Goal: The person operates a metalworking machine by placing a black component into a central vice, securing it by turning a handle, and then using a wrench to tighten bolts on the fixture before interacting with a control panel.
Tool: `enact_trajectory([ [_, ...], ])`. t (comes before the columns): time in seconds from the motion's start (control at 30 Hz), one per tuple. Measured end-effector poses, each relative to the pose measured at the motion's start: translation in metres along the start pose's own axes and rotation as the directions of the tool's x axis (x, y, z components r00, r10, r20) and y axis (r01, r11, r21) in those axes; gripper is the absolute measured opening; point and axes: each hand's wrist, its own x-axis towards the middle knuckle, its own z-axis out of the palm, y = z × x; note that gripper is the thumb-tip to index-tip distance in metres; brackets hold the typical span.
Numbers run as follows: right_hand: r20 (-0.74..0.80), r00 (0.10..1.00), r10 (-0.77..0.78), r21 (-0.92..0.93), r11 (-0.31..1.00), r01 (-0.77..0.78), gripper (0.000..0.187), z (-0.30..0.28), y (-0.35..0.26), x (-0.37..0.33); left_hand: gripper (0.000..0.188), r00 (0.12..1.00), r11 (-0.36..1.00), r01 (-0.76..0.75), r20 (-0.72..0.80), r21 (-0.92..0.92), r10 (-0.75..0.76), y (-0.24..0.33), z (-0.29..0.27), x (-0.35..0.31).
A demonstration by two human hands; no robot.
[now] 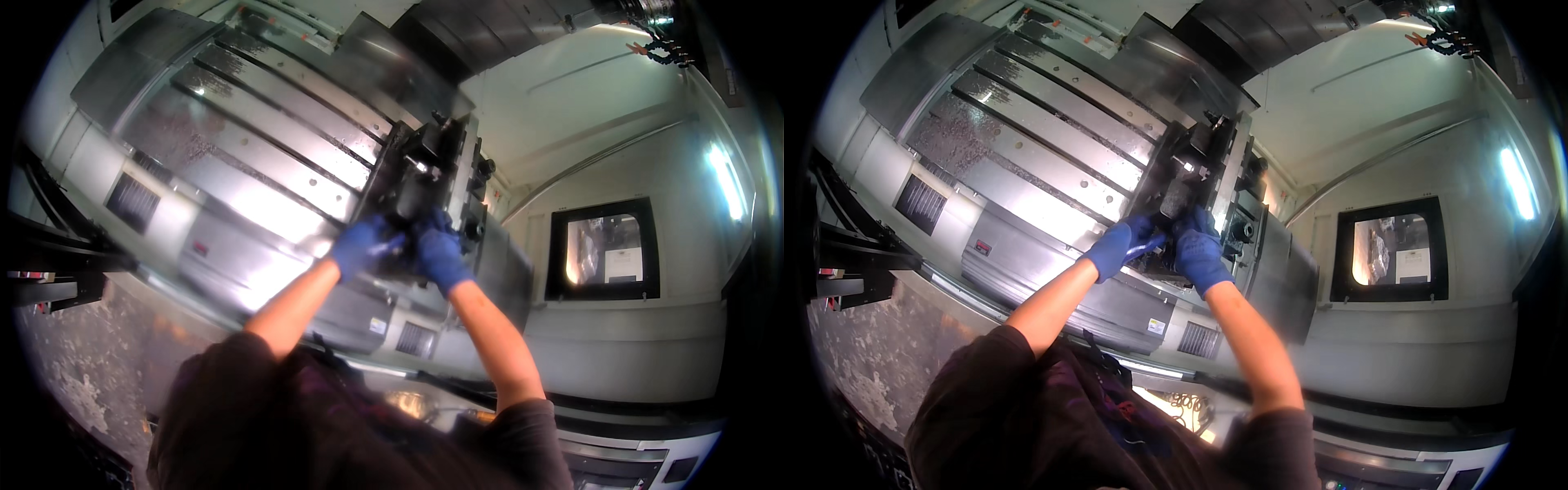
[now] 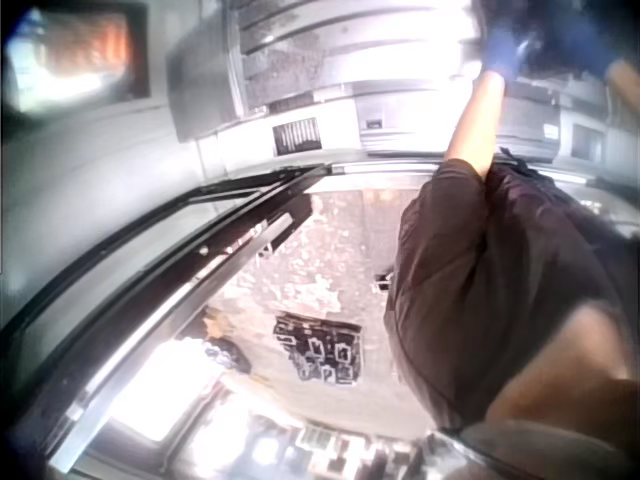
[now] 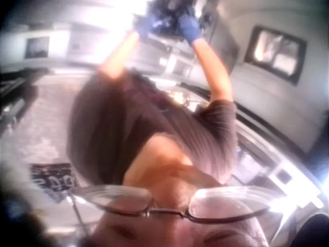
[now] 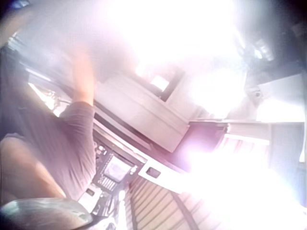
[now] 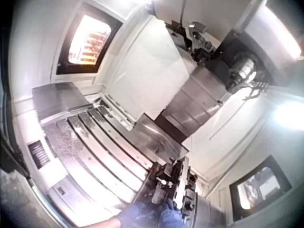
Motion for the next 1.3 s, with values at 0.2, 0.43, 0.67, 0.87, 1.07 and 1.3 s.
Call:
enact_trajectory([
  [0.2, 0.059, 0.998, 0.0, -0.139, 0.99, 0.008, 0.063, 0.008, 0.005, 0.006, 0.039, 0.983, 0.891, 0.132, 0.056, 0.435, -0.173, -0.021, 0.016, 0.007],
  [0.43, 0.09, 0.996, 0.023, -0.143, 0.99, -0.01, 0.062, 0.006, 0.001, 0.008, 0.035, 0.971, 0.984, -0.177, -0.17, -0.031, 0.169, -0.052, 0.03, 0.01],
  [0.67, 0.126, 0.992, 0.031, -0.087, 0.996, -0.02, 0.043, -0.014, -0.009, 0.007, 0.028, 0.991, 0.927, -0.131, 0.01, 0.352, 0.136, -0.039, 0.015, 0.005],
  [0.87, 0.102, 0.994, 0.025, -0.023, 0.999, -0.022, 0.044, -0.005, -0.001, 0.002, 0.039, 0.991, 0.989, 0.134, 0.025, -0.068, -0.133, -0.009, 0.009, -0.002],
  [1.07, 0.041, 0.999, 0.004, -0.055, 0.998, -0.002, 0.043, 0.005, 0.002, 0.004, 0.022, 0.983, 0.91, -0.181, 0.077, 0.374, 0.164, -0.036, 0.016, 0.004],
  [1.3, 0.086, 0.996, 0.04, -0.111, 0.993, -0.03, 0.052, 0.006, 0.001, 0.003, 0.027, 0.946, 0.949, 0.315, 0.08, -0.002, -0.314, 0.02, -0.002, -0.004],
])
